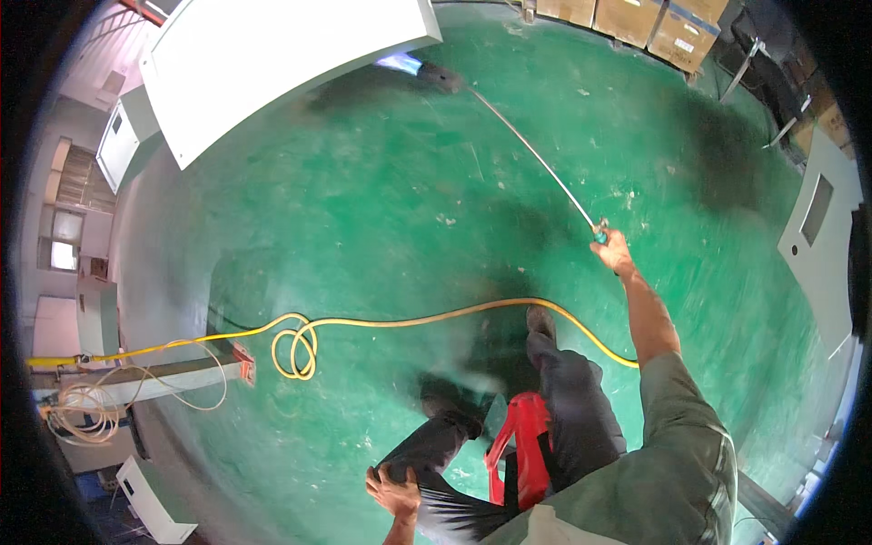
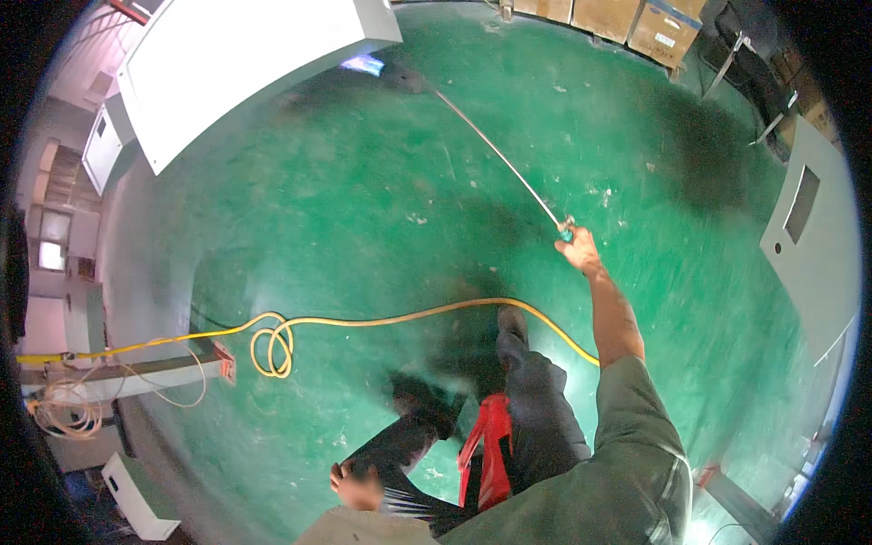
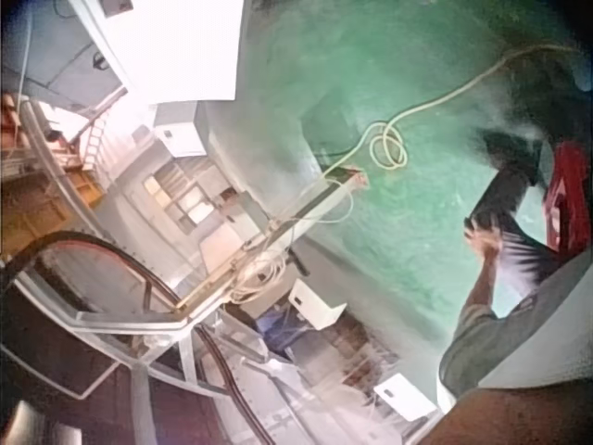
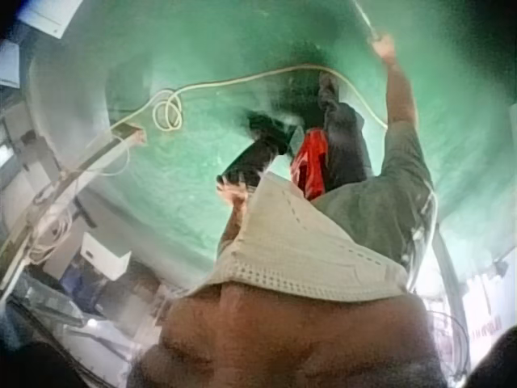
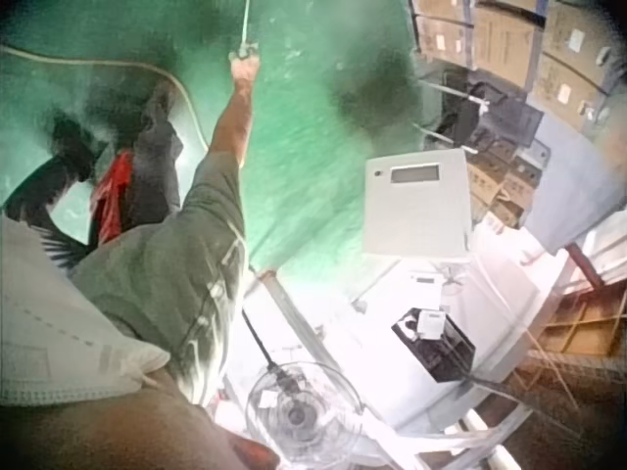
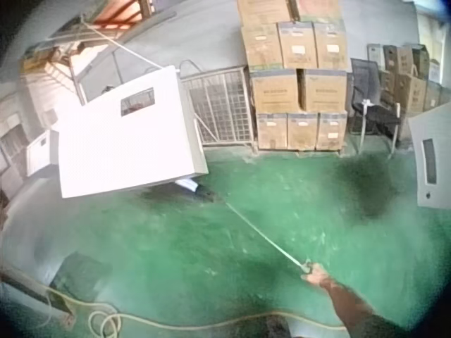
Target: Using a large handheld propane torch to heat white rectangular metal panels suspended from a conveyor line.
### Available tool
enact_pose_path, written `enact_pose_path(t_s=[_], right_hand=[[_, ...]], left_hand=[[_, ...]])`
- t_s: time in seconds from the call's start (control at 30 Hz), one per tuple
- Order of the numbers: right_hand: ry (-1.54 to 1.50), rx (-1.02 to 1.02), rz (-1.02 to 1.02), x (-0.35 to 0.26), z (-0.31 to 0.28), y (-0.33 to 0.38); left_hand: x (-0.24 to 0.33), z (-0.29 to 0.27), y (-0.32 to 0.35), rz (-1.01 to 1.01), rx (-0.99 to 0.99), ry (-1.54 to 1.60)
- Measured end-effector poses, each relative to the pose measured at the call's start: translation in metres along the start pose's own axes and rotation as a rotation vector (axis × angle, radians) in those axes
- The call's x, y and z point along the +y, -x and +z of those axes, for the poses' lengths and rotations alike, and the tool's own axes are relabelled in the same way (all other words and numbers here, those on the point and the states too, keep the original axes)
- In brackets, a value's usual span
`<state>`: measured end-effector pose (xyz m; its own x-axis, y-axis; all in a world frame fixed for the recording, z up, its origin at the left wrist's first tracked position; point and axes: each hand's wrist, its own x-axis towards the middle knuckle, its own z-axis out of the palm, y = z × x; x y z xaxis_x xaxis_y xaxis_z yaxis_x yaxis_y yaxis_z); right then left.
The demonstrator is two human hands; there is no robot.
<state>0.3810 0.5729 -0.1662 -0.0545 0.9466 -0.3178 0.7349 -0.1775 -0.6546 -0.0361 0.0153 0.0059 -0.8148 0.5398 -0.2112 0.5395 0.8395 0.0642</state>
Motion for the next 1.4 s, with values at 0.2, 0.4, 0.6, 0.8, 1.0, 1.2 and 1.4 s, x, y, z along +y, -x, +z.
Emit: enact_pose_path(t_s=[0.2,0.4,0.6,0.8,1.0,1.2,1.4], right_hand=[[0.126,0.016,-0.064,0.021,-0.018,0.101],[0.142,-0.009,-0.1,-0.003,-0.051,0.217],[0.029,0.075,-0.022,-0.032,-0.057,0.27],[-0.002,0.101,-0.069,-0.051,-0.054,0.299],[0.023,0.088,-0.061,-0.079,-0.049,0.327],[-0.094,-0.074,-0.061,-0.122,-0.062,0.365],[-0.176,-0.161,-0.048,-0.106,-0.092,0.424]], left_hand=[[-0.001,-0.006,0.0,-0.038,0.008,0.012],[-0.007,-0.009,0.009,-0.135,-0.051,0.016],[-0.01,-0.022,0.015,-0.179,-0.105,-0.001],[-0.02,-0.023,0.019,-0.212,-0.14,-0.04],[-0.021,-0.019,0.021,-0.199,-0.122,-0.043],[-0.026,-0.015,0.022,-0.204,-0.098,-0.049],[-0.023,-0.017,0.023,-0.196,-0.112,-0.048]])
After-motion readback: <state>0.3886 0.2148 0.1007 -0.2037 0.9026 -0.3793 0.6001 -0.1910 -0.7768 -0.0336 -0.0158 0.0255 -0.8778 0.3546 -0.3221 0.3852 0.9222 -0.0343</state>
